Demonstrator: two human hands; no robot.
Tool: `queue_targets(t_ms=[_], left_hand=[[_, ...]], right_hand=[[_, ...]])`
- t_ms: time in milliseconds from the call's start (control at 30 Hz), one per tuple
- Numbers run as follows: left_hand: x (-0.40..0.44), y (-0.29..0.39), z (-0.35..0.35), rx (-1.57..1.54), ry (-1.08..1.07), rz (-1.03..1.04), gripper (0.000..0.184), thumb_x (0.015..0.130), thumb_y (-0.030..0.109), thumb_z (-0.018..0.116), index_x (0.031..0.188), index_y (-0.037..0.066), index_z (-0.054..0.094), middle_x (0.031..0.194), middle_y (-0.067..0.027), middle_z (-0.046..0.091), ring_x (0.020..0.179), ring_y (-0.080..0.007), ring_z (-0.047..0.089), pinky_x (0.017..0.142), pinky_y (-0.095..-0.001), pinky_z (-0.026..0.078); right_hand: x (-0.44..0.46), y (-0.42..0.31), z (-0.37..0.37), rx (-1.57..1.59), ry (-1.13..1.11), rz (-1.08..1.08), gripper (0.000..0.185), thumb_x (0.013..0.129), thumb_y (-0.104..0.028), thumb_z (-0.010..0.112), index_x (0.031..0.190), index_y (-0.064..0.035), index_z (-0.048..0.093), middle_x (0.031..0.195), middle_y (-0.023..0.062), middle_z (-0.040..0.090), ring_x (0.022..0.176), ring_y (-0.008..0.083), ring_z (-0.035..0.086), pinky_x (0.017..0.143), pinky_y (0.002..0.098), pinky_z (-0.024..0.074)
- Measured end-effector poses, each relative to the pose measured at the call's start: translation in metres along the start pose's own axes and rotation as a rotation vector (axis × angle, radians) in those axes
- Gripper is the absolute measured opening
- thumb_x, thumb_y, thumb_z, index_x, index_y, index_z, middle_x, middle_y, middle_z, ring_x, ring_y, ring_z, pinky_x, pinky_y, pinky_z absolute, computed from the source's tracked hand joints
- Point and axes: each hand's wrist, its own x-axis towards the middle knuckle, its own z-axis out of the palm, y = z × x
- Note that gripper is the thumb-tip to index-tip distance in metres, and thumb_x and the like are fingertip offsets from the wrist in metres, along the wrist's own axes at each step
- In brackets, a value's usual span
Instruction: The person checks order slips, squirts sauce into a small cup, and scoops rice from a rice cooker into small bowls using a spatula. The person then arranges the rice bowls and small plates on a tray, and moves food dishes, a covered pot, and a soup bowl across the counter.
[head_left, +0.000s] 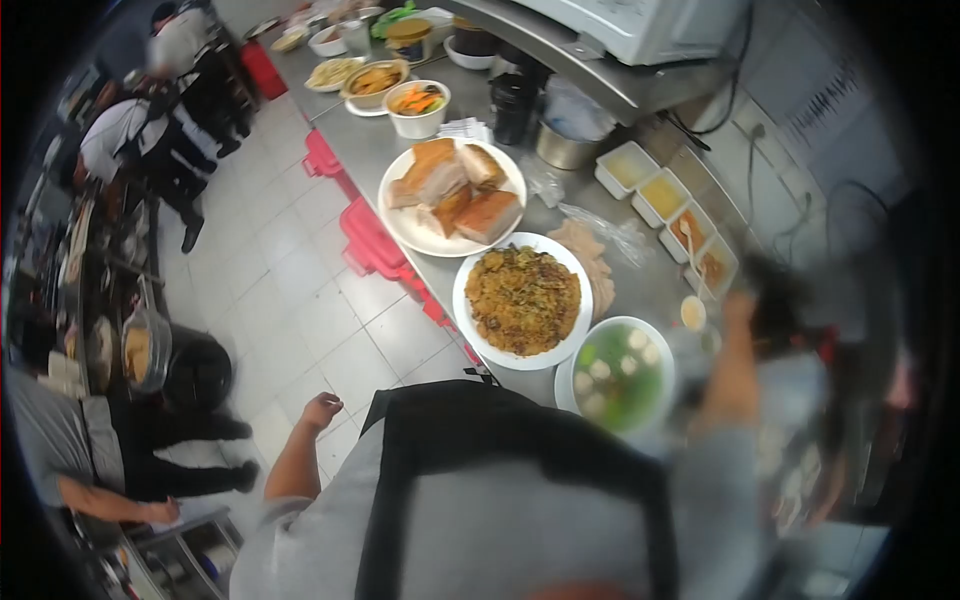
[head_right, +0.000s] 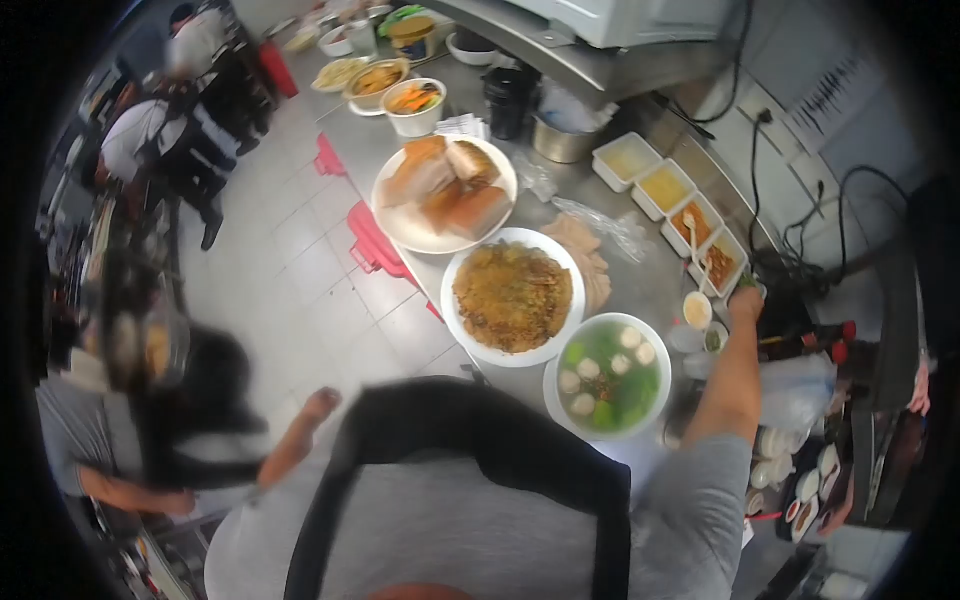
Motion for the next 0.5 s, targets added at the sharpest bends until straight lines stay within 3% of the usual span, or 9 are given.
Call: queue_targets(t_ms=[133,267,367,400,500], left_hand=[[-0.011,-0.015,0.006,-0.029,-0.029,-0.099,0.035,0.078,0.033,0.066,0.102,0.007,0.063,0.097,-0.0157,0.065,0.091,-0.0268,0.062,0.079,-0.0353,0.048],[0.002,-0.05,0.031,-0.069,0.031,0.002,0.035,0.077,0.033,0.066,0.1,0.007,0.064,0.097,-0.0157,0.065,0.09,-0.0263,0.062,0.078,-0.0351,0.048],[0.008,-0.051,0.039,-0.163,0.005,-0.009,0.035,0.077,0.033,0.066,0.099,0.005,0.064,0.095,-0.0148,0.065,0.087,-0.0235,0.062,0.077,-0.034,0.048],[0.008,-0.043,0.038,-0.192,-0.011,-0.014,0.035,0.077,0.033,0.066,0.098,0.005,0.064,0.094,-0.0145,0.064,0.086,-0.0222,0.061,0.076,-0.0336,0.048],[0.01,-0.002,0.023,-0.247,0.128,0.058,0.03,0.08,0.031,0.063,0.093,0.003,0.063,0.08,-0.0102,0.063,0.071,-0.0166,0.057,0.064,-0.0314,0.047]], right_hand=[[-0.024,-0.015,-0.046,0.095,0.02,-0.007,0.022,0.077,-0.017,0.059,0.092,-0.0025,0.067,0.101,0.0207,0.063,0.098,0.0344,0.06,0.082,0.0412,0.0481],[-0.02,-0.009,-0.064,0.115,0.118,0.004,0.018,0.073,-0.015,0.064,0.085,-0.0022,0.068,0.09,0.0181,0.066,0.089,0.035,0.063,0.077,0.0408,0.0493],[-0.062,-0.026,-0.134,0.181,0.264,-0.25,0.012,0.07,-0.008,0.063,0.078,-0.0014,0.068,0.075,0.016,0.066,0.072,0.0305,0.066,0.065,0.0372,0.0507],[-0.098,-0.054,-0.179,0.465,0.155,-0.126,0.011,0.068,-0.001,0.06,0.076,-0.0006,0.067,0.062,0.0107,0.063,0.058,0.0199,0.063,0.056,0.031,0.0489],[-0.165,-0.086,-0.246,0.672,0.02,-0.299,0.011,0.067,0.003,0.058,0.075,0.0006,0.065,0.061,0.0063,0.061,0.053,0.0121,0.058,0.052,0.0259,0.0464]])
